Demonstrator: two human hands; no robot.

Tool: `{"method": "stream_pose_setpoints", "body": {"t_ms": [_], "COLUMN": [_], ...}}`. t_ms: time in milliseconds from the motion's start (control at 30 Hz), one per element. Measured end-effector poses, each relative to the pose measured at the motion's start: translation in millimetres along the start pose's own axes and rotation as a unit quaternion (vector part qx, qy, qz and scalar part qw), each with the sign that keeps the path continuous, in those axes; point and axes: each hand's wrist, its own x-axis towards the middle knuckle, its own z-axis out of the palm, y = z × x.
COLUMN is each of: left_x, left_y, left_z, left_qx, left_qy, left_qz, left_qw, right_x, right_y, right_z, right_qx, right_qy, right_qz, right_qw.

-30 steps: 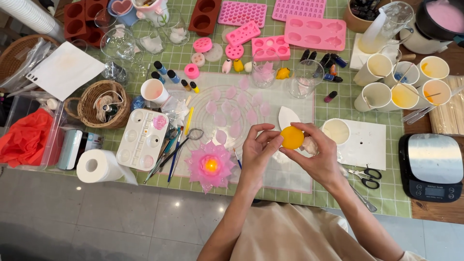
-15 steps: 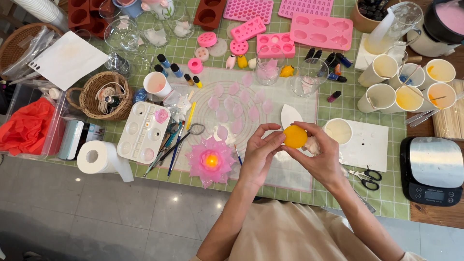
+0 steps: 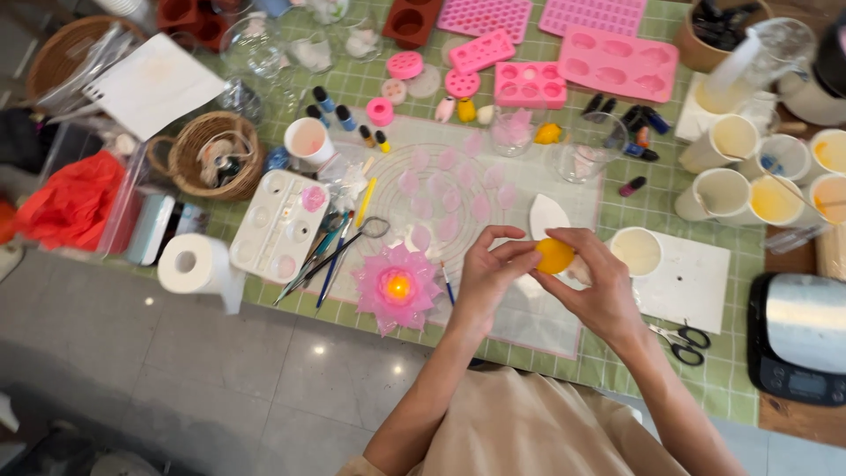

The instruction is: The recorder is assembling and crafting a lotus-shaped candle by preparing the petals and using wax.

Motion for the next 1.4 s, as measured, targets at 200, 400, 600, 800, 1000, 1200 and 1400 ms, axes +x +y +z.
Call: {"method": "stream_pose_setpoints", "body": {"t_ms": [200,400,600,800,1000,1200,1400], "left_x": [-9.1,-14.4,-17.6,-17.0,-12.1,-2.0,-17.1], "left_y": [6.0,1.3,-27.0,-31.6,-22.3,-26.3,43.5], "left_z": [4.8,-14.8,-46.0,-52.0,-50.8,-45.8,-174.3], "left_qx": [0.271,0.36,0.298,0.237,0.221,0.239,0.405], "left_qy": [0.033,0.032,0.024,0.02,-0.002,0.002,0.234], "left_qz": [0.09,0.057,0.028,0.022,0.013,0.046,0.156], "left_qw": [0.958,0.931,0.954,0.971,0.975,0.97,0.87], "right_x": [-5.6,-17.5,-21.9,-18.2,-10.1,-12.6,-47.6], "right_y": [8.5,30.9,27.2,22.3,12.8,13.5,74.1], "right_z": [8.2,29.6,39.7,38.2,28.3,22.1,13.4], "right_qx": [-0.077,-0.016,0.028,0.023,0.022,0.04,0.096], "right_qy": [-0.089,-0.194,-0.223,-0.227,-0.196,-0.189,-0.142], "right_qz": [0.118,0.174,0.125,0.133,0.128,0.15,0.141], "right_qw": [0.986,0.965,0.966,0.965,0.972,0.97,0.975]}}
